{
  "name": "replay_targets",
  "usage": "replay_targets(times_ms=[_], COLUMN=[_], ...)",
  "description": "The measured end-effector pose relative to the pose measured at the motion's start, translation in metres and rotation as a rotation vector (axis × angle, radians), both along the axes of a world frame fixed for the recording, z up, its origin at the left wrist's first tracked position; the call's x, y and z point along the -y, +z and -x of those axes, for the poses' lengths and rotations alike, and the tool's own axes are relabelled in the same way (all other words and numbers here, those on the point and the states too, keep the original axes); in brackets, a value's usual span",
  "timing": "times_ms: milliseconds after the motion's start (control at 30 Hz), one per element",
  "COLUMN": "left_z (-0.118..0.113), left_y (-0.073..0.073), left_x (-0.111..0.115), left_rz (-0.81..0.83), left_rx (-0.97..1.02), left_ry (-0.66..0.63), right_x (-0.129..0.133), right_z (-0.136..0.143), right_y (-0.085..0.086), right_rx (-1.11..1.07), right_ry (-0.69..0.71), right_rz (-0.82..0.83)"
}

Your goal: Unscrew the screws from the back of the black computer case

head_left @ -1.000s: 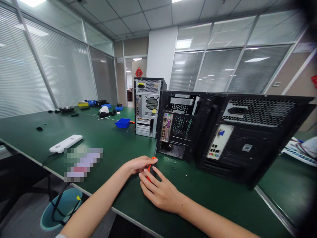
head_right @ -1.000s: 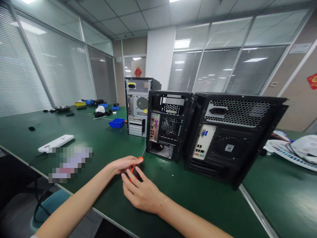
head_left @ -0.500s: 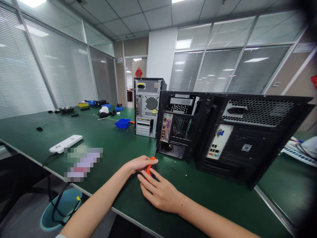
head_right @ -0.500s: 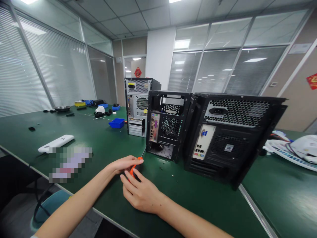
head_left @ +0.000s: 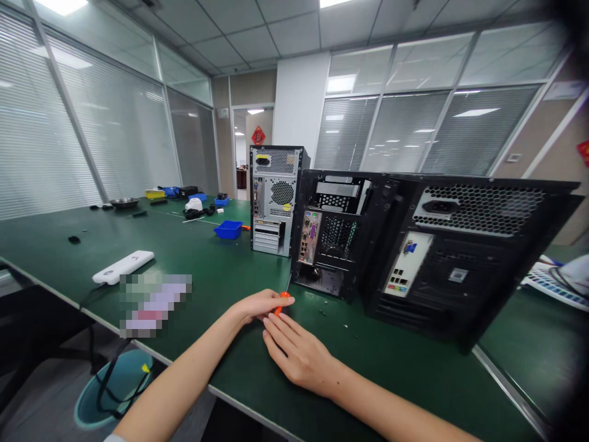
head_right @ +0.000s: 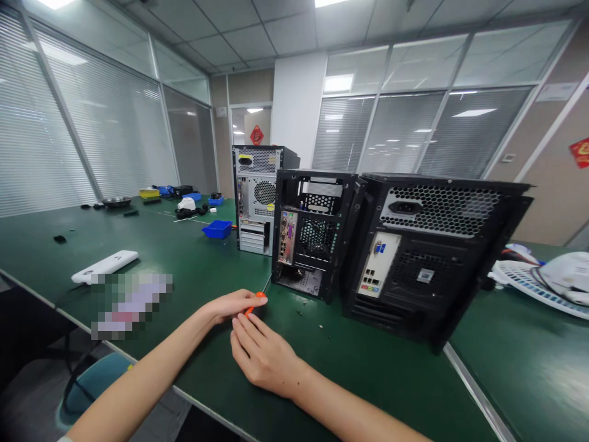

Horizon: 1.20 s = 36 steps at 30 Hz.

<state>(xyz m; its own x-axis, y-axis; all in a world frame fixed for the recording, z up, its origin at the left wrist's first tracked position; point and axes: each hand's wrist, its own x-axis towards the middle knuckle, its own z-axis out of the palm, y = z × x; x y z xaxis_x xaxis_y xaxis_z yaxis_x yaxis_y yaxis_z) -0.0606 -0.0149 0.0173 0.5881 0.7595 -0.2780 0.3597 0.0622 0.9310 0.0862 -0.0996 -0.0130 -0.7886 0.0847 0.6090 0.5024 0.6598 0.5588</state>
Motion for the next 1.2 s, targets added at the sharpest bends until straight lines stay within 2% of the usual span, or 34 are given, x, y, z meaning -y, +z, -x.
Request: replay_targets(times_ms=[300, 500, 767, 1200], left_z=[0.0, 0.0003, -0.0003, 0.0001], left_y=[0.0011, -0.002, 0.0017, -0.0002], left_x=[0.0003, -0.0006, 0.0019, -0.0002], left_rz=[0.047, 0.152, 0.268, 0.342], left_rx=[-0.007, 0.033, 0.093, 0.123], left_ry=[-0.013, 0.023, 0.042, 0.054], right_x=[-0.0005, 0.0002, 0.0008, 0.0032], right_z=[-0.0003, -0.0003, -0.0008, 0.0006], right_y=[-0.0034, -0.0037, 0.0002, 0.0045], right_rx=[-0.013, -0.028, -0.066, -0.111], right_ry=[0.007, 0.013, 0.009, 0.014], right_rz=[0.008, 0.02, 0.009, -0.013])
